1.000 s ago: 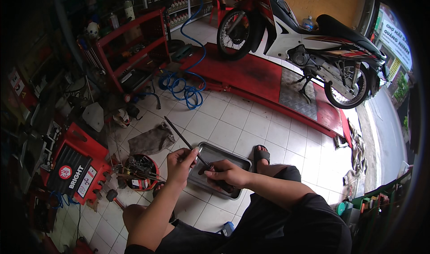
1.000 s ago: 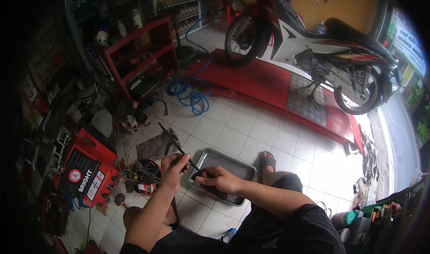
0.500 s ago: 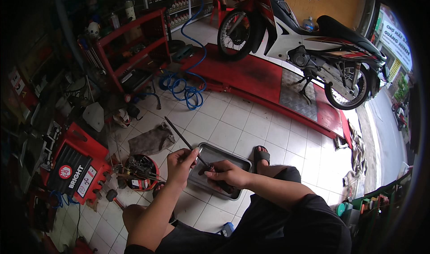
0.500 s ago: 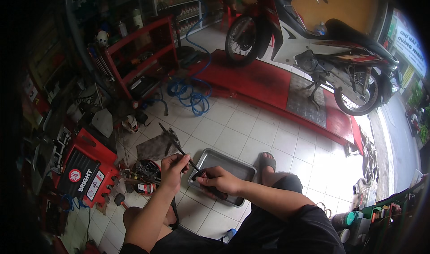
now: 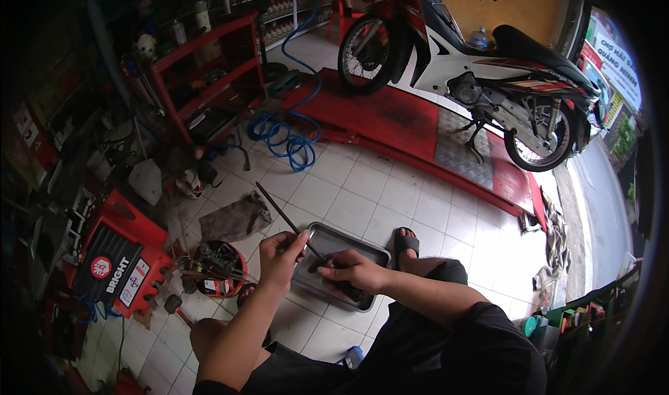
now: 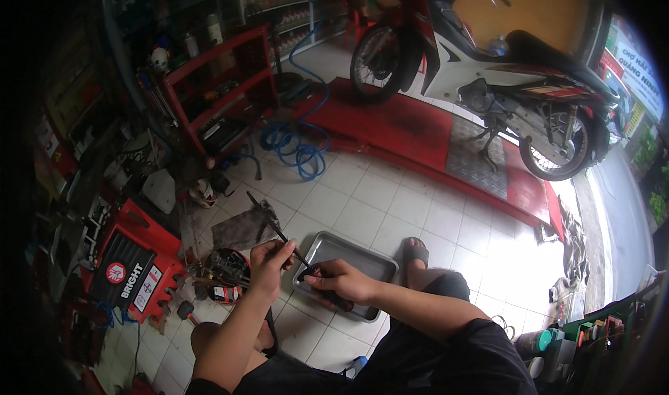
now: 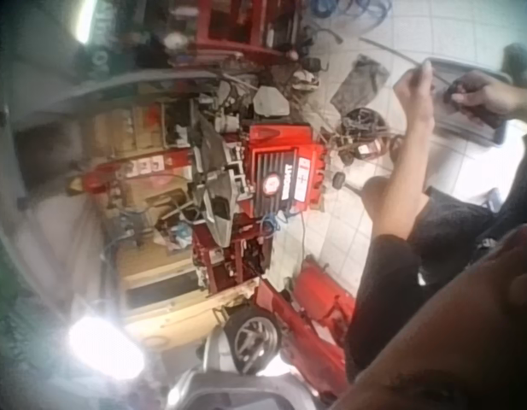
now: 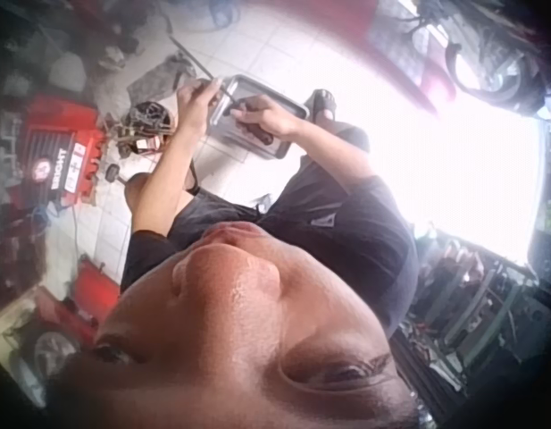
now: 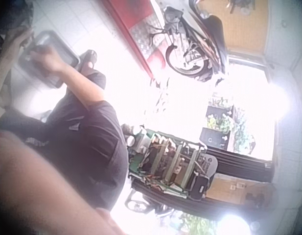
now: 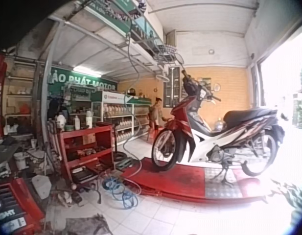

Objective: The person sits on a low stool in a workshop and uses a screwdriver to disassemble a small cylindrical metal part, likely a starter motor. They remove screws and internal components, placing them into a metal tray on the floor. The person continues to manipulate the part and its components with the screwdriver and their hands.

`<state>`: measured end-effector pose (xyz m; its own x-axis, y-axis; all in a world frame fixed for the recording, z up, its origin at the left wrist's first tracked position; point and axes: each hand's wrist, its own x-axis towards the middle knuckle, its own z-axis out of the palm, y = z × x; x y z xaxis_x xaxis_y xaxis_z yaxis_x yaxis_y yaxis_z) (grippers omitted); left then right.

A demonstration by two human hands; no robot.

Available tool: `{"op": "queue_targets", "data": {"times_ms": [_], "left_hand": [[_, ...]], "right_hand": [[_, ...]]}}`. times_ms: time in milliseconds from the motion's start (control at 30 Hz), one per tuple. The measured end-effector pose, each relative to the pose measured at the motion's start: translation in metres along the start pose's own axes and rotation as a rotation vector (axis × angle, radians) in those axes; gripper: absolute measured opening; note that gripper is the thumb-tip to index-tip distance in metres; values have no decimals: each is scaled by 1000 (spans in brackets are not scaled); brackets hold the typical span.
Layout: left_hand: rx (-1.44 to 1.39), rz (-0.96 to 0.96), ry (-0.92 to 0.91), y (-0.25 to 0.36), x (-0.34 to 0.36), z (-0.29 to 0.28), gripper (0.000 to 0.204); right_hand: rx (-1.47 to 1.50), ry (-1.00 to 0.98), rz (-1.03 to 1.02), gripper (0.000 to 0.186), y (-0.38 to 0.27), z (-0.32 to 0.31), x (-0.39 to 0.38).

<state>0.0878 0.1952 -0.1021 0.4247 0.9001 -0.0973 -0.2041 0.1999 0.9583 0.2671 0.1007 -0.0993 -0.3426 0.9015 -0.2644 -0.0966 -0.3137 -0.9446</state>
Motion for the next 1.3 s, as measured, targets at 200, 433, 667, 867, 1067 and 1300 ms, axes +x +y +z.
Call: {"op": "queue_targets", "data": {"times_ms": [200,433,667,867,1067,1300], "left_hand": [[0,-3,1,1,-1,-5,18],[17,-1,-37,0,6,13,25],[17,1,132,2,-3,0,18],[40,-24,115,-8,1,6,18],[14,-25,112,-14,7,-9,18],[-21,-28,82,-9,3,-2,21]], "right_hand": [[23,-11,17,30,-4,5,2],[100,37,-34,29,7,-4,-6],[75,4,1,28,-11,7,-5],[106,60,-44,28,13,0,-5],[91,66,24,26,-6,6,-8],[-3,97,-90,30,29,-4,14]]}}
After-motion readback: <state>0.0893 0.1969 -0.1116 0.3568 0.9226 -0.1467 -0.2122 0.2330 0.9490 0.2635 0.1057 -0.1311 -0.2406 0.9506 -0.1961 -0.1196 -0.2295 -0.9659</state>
